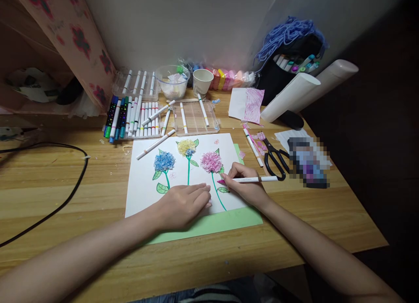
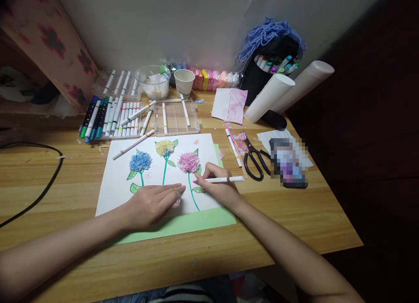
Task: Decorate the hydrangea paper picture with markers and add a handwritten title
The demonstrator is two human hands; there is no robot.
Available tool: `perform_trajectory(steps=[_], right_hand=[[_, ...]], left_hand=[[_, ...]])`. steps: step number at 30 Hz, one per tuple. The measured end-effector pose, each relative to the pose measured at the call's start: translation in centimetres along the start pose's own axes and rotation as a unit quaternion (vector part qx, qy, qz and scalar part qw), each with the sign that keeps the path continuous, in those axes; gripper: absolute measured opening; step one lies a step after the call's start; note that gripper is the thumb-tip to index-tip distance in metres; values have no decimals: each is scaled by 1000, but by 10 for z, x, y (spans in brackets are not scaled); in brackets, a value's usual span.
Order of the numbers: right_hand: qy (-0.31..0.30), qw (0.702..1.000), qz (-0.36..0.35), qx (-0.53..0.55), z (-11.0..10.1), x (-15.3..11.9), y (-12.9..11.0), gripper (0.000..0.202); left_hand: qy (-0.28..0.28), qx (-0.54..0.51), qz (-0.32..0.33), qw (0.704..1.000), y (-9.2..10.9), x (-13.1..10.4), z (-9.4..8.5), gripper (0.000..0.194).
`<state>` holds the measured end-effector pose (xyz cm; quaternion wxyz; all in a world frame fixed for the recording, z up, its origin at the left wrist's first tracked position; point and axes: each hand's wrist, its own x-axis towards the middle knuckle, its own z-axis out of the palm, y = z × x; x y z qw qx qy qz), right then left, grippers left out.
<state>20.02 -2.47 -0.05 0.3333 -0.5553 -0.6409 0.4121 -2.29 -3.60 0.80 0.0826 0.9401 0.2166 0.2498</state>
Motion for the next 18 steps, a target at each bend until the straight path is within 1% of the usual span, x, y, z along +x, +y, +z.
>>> perform_trajectory(steps=[9,18], right_hand=[[-1,1000,1,-23,-2,0,3,31],[21,1000,-7,6,-1,0,6,31]], left_hand=[[4,6,2,1000,0,0,0,26],[1,-1,4,1000,-1,0,0,26]])
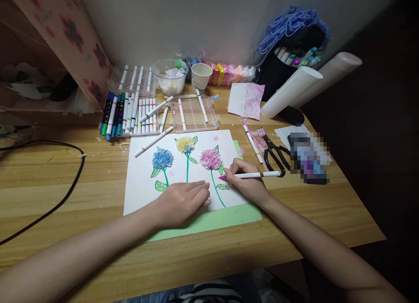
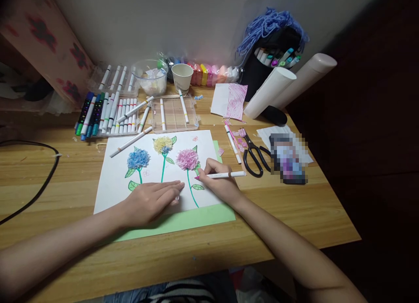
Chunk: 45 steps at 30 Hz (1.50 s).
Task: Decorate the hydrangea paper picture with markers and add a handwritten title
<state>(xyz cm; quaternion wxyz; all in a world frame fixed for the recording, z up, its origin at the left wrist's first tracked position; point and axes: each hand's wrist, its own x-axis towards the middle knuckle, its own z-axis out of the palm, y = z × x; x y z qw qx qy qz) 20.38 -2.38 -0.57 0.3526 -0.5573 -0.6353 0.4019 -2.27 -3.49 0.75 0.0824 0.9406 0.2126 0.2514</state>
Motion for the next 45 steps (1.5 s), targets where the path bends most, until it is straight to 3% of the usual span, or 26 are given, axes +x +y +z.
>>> perform_trajectory(steps=[28,45], right_hand=[[19,999,-20,-21,-1,1,0,30],[0,1000,-11,-10,-2,0,-3,31]], left_hand=[[-11,14,1,1000,0,1,-1,26],[-6,4,0,1000,0,0,0,28]])
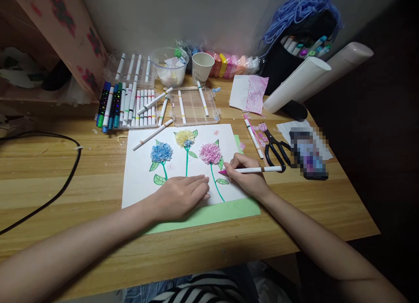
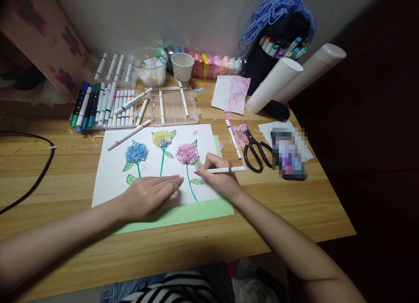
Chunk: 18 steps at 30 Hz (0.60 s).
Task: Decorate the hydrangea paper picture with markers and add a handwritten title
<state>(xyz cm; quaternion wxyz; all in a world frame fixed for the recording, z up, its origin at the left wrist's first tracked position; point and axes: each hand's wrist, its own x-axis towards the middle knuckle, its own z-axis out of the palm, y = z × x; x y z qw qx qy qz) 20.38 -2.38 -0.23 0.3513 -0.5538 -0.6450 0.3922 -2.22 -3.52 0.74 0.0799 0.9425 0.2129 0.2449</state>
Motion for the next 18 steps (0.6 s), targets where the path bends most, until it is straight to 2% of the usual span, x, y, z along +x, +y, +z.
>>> perform_trajectory(steps=[18], right_hand=[[-16,1000,-4,-15,-1,0,1,31]], left_hand=[[-1,10,-1,1000,0,-1,0,26]])
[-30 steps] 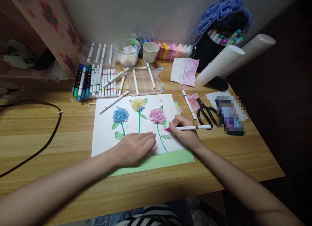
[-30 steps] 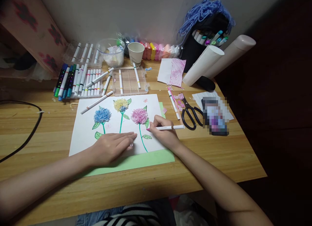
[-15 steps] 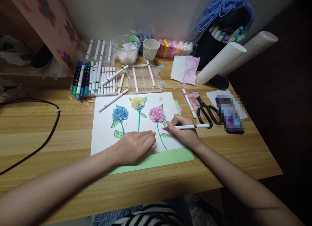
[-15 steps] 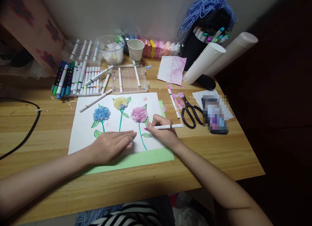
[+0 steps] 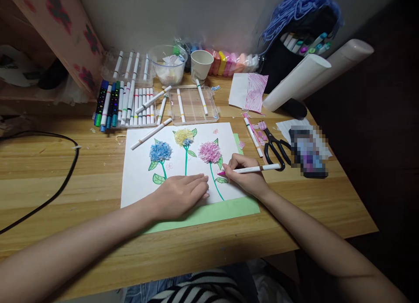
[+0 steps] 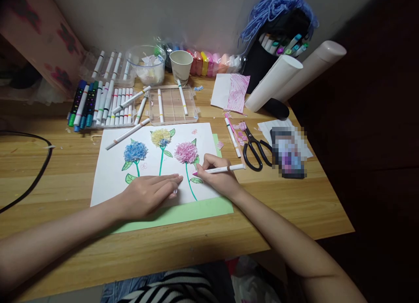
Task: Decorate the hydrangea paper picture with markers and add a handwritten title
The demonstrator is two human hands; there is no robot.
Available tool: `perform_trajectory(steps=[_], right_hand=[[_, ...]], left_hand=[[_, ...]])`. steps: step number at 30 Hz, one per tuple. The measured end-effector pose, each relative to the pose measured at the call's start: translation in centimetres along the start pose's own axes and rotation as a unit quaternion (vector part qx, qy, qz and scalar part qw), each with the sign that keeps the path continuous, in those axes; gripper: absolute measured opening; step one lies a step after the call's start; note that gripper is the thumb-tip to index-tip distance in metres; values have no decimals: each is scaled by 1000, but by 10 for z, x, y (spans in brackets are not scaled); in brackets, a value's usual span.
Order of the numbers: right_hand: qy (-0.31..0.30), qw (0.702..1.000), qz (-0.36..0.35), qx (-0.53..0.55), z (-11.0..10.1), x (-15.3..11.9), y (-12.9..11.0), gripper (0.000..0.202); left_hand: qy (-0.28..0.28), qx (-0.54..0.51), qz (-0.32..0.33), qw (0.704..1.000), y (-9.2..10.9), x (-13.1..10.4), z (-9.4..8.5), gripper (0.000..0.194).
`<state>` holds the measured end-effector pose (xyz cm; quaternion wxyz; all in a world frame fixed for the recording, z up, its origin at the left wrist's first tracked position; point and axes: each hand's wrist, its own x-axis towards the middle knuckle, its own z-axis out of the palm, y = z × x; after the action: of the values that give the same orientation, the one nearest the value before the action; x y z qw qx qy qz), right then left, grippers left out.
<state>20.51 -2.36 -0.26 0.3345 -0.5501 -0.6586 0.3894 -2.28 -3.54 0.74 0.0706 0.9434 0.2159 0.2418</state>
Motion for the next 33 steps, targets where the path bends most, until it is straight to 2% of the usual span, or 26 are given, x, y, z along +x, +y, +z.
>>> perform_trajectory(steps=[33], right_hand=[[27,999,-17,11,0,0,5,31]], left_hand=[[13,5,1,1000,0,-1,1,24]])
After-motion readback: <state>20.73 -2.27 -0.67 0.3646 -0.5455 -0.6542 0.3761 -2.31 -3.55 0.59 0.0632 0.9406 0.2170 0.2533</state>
